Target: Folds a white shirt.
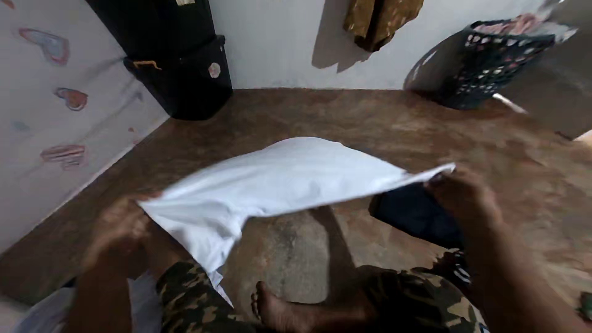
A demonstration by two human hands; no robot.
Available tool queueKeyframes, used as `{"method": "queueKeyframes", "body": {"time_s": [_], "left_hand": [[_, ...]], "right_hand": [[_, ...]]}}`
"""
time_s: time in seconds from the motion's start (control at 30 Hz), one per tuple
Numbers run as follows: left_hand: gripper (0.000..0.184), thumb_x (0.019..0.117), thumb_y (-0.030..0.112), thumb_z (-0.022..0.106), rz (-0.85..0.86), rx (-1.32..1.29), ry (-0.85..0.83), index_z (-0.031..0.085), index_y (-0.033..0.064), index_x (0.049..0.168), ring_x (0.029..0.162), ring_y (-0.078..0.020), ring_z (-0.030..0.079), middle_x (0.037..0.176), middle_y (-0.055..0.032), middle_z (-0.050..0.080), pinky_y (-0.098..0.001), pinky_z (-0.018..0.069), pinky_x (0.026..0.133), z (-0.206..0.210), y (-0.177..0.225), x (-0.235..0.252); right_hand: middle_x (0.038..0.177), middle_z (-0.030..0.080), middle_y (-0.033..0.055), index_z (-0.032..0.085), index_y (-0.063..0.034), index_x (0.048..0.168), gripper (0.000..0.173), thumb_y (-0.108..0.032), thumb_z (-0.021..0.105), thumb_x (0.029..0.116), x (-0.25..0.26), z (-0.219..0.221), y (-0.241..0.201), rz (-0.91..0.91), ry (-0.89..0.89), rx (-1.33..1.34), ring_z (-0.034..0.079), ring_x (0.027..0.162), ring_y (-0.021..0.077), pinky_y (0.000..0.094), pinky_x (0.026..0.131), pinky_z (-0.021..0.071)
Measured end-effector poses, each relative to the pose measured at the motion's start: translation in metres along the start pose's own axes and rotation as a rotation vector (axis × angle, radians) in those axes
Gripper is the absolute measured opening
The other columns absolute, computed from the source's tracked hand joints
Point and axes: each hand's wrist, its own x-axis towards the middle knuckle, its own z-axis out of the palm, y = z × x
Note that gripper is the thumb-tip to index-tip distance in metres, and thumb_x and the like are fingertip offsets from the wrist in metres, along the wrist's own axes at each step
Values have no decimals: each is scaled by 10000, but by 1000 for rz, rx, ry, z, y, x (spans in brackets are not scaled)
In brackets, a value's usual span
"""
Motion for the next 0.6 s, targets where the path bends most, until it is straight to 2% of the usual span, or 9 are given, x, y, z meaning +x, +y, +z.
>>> {"method": "queueKeyframes", "body": {"time_s": [0.03,0.07,0.1,0.17,0.23,0.27,0.4,0.5,0.6], "left_hand": [[265,976,9,431,-15,77,-93,668,51,1086,819,30,675,1035,46,745,-143,560,728,1,-29,-11],[236,960,2,479,18,195,-201,683,-27,1076,930,-9,693,1082,-13,752,-193,561,849,-1,-56,-19],[232,971,33,511,-2,334,-266,681,-29,1116,1010,-48,686,1146,-43,733,-249,554,928,0,-79,-31],[216,964,28,559,-182,424,-265,689,-21,1130,992,-102,698,1159,-84,733,-298,573,902,14,-112,-53],[219,1014,-3,512,-469,312,-280,642,-40,1186,1046,-124,679,1236,-110,688,-309,564,931,28,-137,-67],[211,1016,-17,510,-539,287,-278,645,-41,1175,1048,-126,682,1239,-109,689,-313,567,930,33,-148,-73],[185,1000,-46,527,-648,252,-225,653,-62,1135,983,-144,690,1193,-147,693,-323,579,877,51,-172,-85],[179,992,-64,515,-766,195,-161,630,-64,1130,920,-146,686,1159,-151,683,-320,589,825,63,-175,-91],[209,1011,-44,482,-855,147,-95,607,-62,1178,891,-169,688,1127,-163,677,-342,587,810,72,-175,-95]], "right_hand": [[834,717,-88,657,-194,969,186,-145,477,963,-14,-12,27,72,-13,-53,680,764,53,276,755,593],[843,721,-80,665,-174,946,216,-130,453,955,-26,-20,50,125,-35,-115,681,778,59,283,771,592],[876,736,-49,681,-138,936,244,-114,438,954,-37,-28,70,170,-65,-165,691,813,83,308,804,595],[930,748,4,682,-63,952,278,-78,405,966,-54,-40,102,284,-106,-253,705,865,116,338,852,598],[917,739,35,662,-8,945,263,-36,402,976,-68,-45,127,403,-102,-324,699,843,120,338,845,595],[908,728,47,652,13,948,242,-20,414,981,-75,-46,136,457,-95,-362,690,827,118,334,833,591],[905,682,97,655,50,967,148,4,515,979,-88,-52,156,627,-157,-497,652,809,142,349,814,574],[883,680,92,666,41,955,134,0,539,966,-91,-51,152,659,-223,-563,651,801,138,343,807,573],[897,678,116,671,59,988,134,-9,556,978,-93,-46,147,744,-306,-629,644,800,149,347,805,563]]}}
